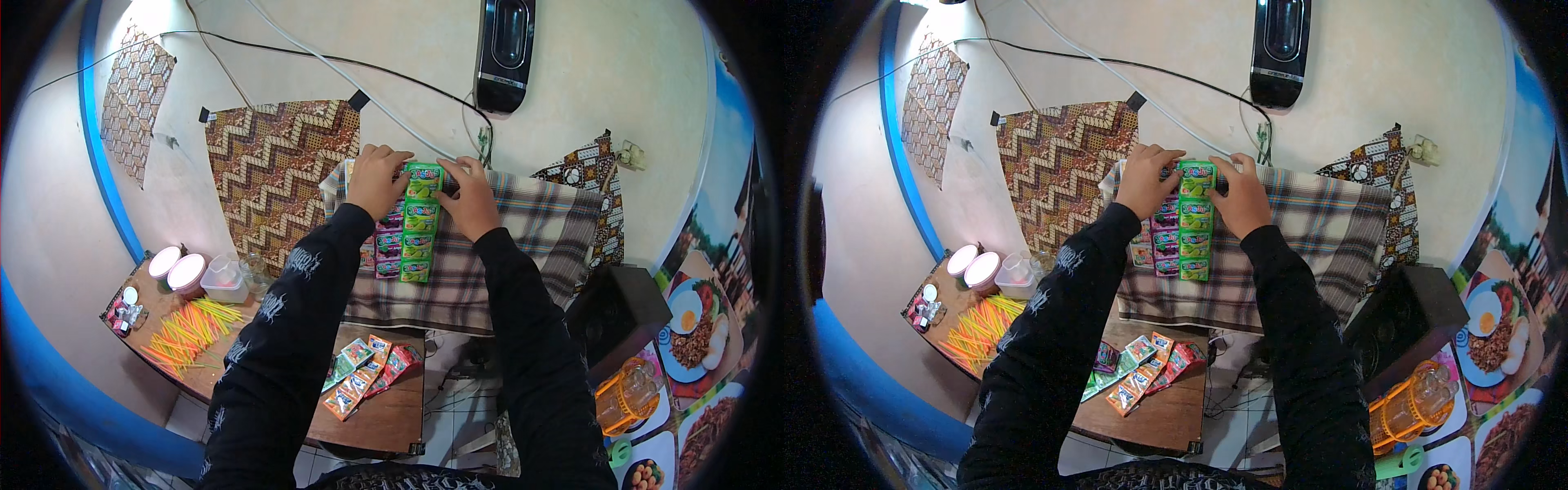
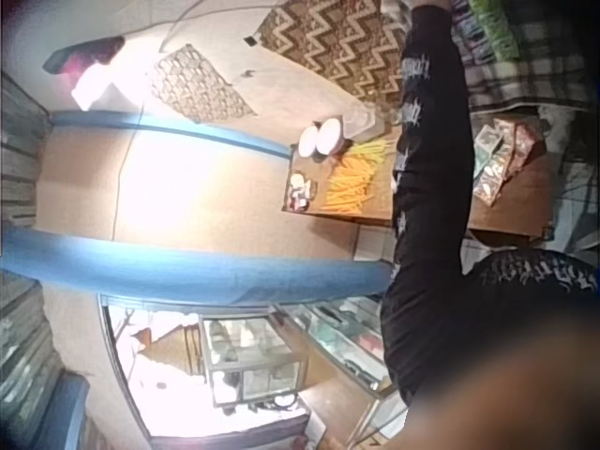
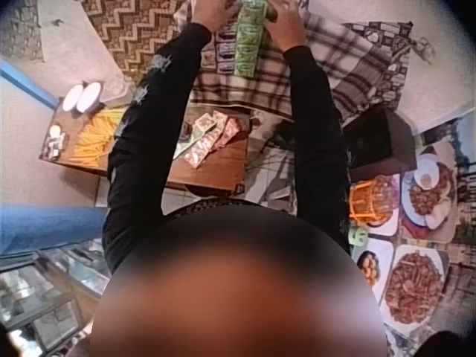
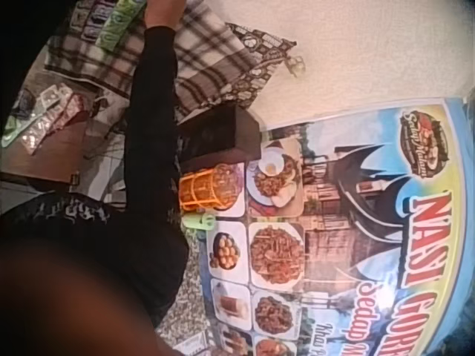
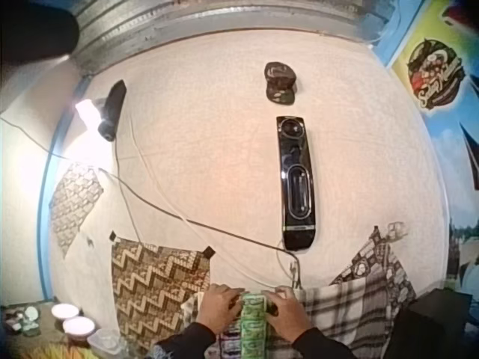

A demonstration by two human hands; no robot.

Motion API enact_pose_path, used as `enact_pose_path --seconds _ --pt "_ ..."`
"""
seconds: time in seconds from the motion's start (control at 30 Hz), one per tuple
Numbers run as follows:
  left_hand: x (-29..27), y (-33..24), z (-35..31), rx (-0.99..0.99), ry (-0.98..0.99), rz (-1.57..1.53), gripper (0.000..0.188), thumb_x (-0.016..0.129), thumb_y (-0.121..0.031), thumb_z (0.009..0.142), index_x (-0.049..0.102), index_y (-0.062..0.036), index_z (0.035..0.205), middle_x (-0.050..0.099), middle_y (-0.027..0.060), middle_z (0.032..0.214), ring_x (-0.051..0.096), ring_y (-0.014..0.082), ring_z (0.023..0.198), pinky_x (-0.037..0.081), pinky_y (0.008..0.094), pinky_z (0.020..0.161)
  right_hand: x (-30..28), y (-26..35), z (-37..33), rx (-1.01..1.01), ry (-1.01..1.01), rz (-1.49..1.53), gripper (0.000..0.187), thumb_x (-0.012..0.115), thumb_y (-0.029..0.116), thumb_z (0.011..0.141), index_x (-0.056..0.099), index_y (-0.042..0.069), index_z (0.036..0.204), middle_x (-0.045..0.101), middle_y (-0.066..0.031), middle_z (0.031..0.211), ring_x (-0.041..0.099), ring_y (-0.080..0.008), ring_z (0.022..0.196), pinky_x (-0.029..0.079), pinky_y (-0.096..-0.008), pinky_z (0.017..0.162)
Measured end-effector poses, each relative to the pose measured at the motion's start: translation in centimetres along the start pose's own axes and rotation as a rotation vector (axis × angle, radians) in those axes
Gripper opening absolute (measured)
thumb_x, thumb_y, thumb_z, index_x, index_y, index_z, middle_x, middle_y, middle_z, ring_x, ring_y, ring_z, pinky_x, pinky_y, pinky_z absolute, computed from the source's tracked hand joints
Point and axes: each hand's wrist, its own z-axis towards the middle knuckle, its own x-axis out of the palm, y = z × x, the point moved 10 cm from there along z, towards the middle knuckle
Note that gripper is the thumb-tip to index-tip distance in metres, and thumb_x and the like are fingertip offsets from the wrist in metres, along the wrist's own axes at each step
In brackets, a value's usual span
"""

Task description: Washing drinking glasses in a bucket and hanging instant drink mix packets on a display rack in a food stall.

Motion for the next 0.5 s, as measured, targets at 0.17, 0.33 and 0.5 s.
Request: enact_pose_path --seconds 0.17,0.33,0.5 --pt "-0.9 -0.9 -1.3 -0.053 0.027 -0.03 0.039 0.076 -0.016 0.092 0.07 -0.0031 0.128 0.07 0.014 0.107 0.06 0.0354 0.105 0.049 0.0468 0.095 -1.1 1.4 -1.7 0.076 0.004 -0.054 0.058 0.085 0.016 0.087 0.065 0.016 0.141 0.051 -0.0172 0.147 0.072 -0.0345 0.101 0.059 -0.0428 0.091" --pt "-3.5 -2.7 -3.7 -0.051 -0.004 -0.098 0.043 0.077 -0.017 0.092 0.067 0.0005 0.13 0.069 0.0177 0.116 0.061 0.0392 0.114 0.049 0.0478 0.101 -2.4 5.6 -4.5 -0.158 -0.045 -0.112 0.053 0.084 0.02 0.087 0.068 0.013 0.136 0.052 -0.0196 0.146 0.06 -0.0416 0.129 0.052 -0.0479 0.107" --pt "-4.9 -5.3 -7.2 -0.053 0.027 -0.144 0.052 0.078 -0.02 0.093 0.063 0.0014 0.138 0.065 0.0243 0.134 0.057 0.0457 0.133 0.044 0.0512 0.116 -3.7 8.8 -9.1 -0.211 -0.014 0.008 0.05 0.083 0.015 0.086 0.069 0.01 0.134 0.05 -0.0211 0.152 0.052 -0.0438 0.138 0.045 -0.0515 0.115"
